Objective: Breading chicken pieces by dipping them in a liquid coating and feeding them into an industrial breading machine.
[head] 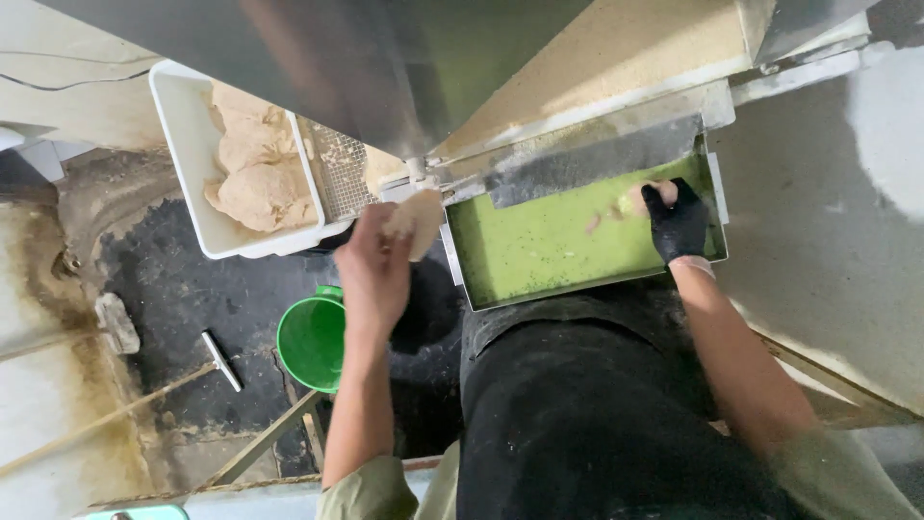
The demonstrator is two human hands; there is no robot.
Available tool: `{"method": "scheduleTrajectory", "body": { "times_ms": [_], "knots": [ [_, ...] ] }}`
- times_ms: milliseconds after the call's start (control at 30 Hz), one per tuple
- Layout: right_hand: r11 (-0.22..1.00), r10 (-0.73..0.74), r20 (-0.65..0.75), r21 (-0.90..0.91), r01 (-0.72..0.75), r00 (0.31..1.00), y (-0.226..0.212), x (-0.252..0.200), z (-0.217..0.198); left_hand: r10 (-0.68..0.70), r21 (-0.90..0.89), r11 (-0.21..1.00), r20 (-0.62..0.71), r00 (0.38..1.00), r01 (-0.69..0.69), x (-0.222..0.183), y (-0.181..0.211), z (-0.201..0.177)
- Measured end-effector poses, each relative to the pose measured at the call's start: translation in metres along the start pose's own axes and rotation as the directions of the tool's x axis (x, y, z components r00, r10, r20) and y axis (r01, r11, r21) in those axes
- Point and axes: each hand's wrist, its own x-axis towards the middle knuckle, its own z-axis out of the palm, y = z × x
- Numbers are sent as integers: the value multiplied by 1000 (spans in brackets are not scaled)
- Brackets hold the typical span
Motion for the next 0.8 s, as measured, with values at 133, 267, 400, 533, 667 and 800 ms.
{"method": "scheduleTrajectory", "body": {
  "times_ms": [133,267,400,533,667,800],
  "knots": [
    [967,-141,125,-197,164,982,-16,-18,6,7,-211,977,84,996,11,9,15,83],
    [912,-148,561,-242,332,814,-34,-42,22,40,-337,941,21,999,-30,51,30,158],
    [864,-374,563,-76,497,736,-37,-58,29,203,-14,979,-25,979,-204,119,60,199],
    [924,-353,501,54,379,790,-37,-61,27,396,-151,911,49,917,-385,99,67,219],
    [933,-306,462,-30,359,832,-31,-56,30,167,69,959,650,741,-276,47,19,134],
    [977,-197,386,-2,214,901,-64,-56,8,-590,740,671,483,647,59,63,-129,70]
  ]
}}
